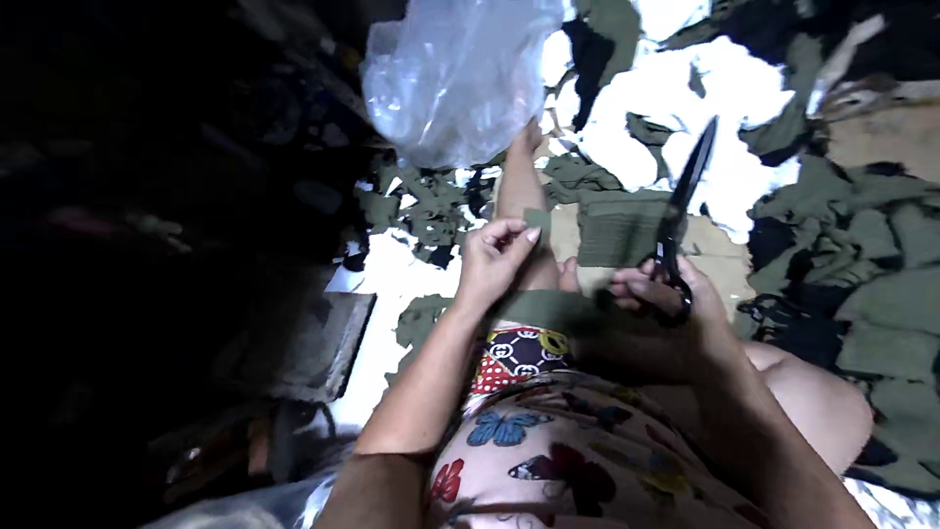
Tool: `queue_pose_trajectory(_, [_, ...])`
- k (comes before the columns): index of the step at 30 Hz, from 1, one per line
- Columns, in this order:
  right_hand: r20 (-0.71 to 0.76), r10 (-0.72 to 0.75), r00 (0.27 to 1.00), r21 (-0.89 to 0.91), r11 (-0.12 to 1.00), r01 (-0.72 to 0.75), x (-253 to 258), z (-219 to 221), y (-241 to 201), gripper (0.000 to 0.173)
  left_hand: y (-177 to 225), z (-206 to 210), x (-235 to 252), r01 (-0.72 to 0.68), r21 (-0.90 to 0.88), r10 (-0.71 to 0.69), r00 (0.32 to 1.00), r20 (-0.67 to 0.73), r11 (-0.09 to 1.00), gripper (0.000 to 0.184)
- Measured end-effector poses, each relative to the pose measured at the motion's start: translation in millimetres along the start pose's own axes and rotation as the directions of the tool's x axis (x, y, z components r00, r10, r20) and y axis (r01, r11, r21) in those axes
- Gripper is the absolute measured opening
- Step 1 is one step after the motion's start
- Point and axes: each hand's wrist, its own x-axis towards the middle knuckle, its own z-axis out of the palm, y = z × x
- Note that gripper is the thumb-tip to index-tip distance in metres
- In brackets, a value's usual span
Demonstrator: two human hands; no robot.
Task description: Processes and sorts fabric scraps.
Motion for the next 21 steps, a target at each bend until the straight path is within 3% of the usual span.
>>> queue_pose_trajectory(3, [0.029,0.009,1.0,0.123,0.992,-0.013,0,13,-5,0.019,6,34,-13,-0.16,0.175,0.147,0.985,0.086,0.971,0.016])
queue_pose_trajectory(8, [-0.095,0.095,0.991,0.277,0.959,-0.065,5,14,16,0.017,-3,70,-40,-0.403,0.434,0.305,0.911,0.278,0.806,0.023])
queue_pose_trajectory(12, [-0.199,0.158,0.967,0.193,0.974,-0.119,4,10,17,0.02,-5,79,-53,-0.407,0.477,0.221,0.89,0.398,0.779,0.031])
queue_pose_trajectory(15, [-0.225,0.194,0.955,0.125,0.978,-0.169,9,1,15,0.022,-3,74,-43,-0.32,0.305,0.18,0.895,0.409,0.897,0.033])
queue_pose_trajectory(18, [-0.109,0.165,0.98,0.006,0.986,-0.165,15,-12,-1,0.022,4,61,-7,-0.071,0.072,0.034,0.91,0.414,0.995,0.038])
queue_pose_trajectory(19, [-0.063,0.143,0.988,-0.017,0.989,-0.144,17,-15,-8,0.022,8,59,10,0.036,0.019,-0.041,0.882,0.47,0.999,0.041])
queue_pose_trajectory(21, [0.028,0.106,0.994,-0.045,0.994,-0.105,23,-20,-26,0.024,11,63,41,0.259,-0.039,-0.173,0.743,0.647,0.965,0.049])
